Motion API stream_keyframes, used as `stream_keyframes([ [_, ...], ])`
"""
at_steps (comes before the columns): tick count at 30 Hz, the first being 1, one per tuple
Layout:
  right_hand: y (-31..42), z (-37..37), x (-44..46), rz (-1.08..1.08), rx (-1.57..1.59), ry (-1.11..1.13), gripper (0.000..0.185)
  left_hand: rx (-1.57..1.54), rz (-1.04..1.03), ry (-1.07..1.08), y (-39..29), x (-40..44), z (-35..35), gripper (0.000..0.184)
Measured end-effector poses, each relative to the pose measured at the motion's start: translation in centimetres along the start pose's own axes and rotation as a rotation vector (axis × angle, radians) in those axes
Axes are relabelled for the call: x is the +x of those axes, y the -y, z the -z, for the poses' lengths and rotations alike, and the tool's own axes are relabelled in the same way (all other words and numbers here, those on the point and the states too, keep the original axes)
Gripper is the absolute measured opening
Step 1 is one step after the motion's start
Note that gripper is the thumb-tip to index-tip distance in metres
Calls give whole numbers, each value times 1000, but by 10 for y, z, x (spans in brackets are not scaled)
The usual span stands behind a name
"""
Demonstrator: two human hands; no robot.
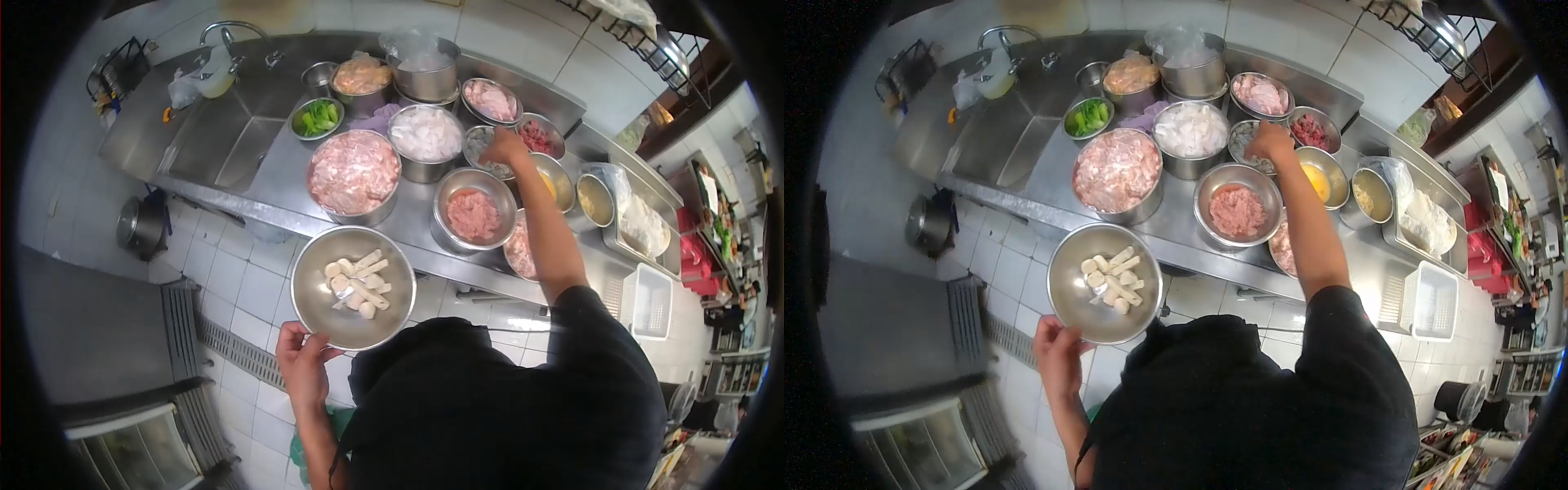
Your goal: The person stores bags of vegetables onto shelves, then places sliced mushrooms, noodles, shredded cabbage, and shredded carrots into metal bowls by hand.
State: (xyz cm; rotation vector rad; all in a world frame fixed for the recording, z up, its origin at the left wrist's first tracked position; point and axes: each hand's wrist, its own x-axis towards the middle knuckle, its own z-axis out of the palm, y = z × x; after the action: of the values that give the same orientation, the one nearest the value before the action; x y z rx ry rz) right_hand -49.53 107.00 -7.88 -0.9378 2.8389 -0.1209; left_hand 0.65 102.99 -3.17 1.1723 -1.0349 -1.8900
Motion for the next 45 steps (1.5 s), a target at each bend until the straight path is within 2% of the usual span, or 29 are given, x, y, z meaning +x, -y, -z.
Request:
stream_keyframes([
  [1,-2,-4,7,-28,-43,-13,85,16,15,42,-7,12,0,14],
  [2,-3,-7,19,-68,-124,112,93,30,32,81,-13,23,-2,14],
  [5,7,-5,10,-111,-146,-7,91,102,81,205,-29,56,-5,15],
  [8,5,2,12,-92,56,89,90,147,100,359,-39,84,-11,16],
  [11,-21,-20,22,-5,260,-35,77,173,179,486,-48,102,-22,16],
  [14,-12,6,15,-62,360,60,51,184,245,583,-47,114,-31,15],
  [17,-17,5,26,-1,618,-39,25,224,231,649,-46,118,-46,14],
  [19,-32,-17,43,-89,435,-141,18,234,236,659,-42,118,-55,14],
  [21,-30,-25,48,-139,365,-219,17,225,233,662,-36,116,-65,13],
  [25,-30,-12,29,74,668,12,22,204,203,598,-24,103,-83,13],
  [28,-26,9,9,142,616,90,23,211,168,509,-13,86,-99,14],
  [31,-44,24,10,110,961,277,26,196,129,415,-2,67,-120,14],
  [34,-59,24,19,202,989,252,30,174,106,341,9,51,-140,14],
  [37,-58,21,22,484,683,203,32,166,85,285,18,39,-160,14],
  [40,-47,-16,19,871,298,-183,31,178,75,237,25,26,-173,14],
  [43,-47,-14,41,744,229,41,27,154,57,207,28,15,-181,14],
  [44,-53,-11,44,772,290,-54,21,150,53,196,29,12,-183,14],
  [45,-55,-2,41,690,412,45,20,147,53,185,30,8,-183,14],
])
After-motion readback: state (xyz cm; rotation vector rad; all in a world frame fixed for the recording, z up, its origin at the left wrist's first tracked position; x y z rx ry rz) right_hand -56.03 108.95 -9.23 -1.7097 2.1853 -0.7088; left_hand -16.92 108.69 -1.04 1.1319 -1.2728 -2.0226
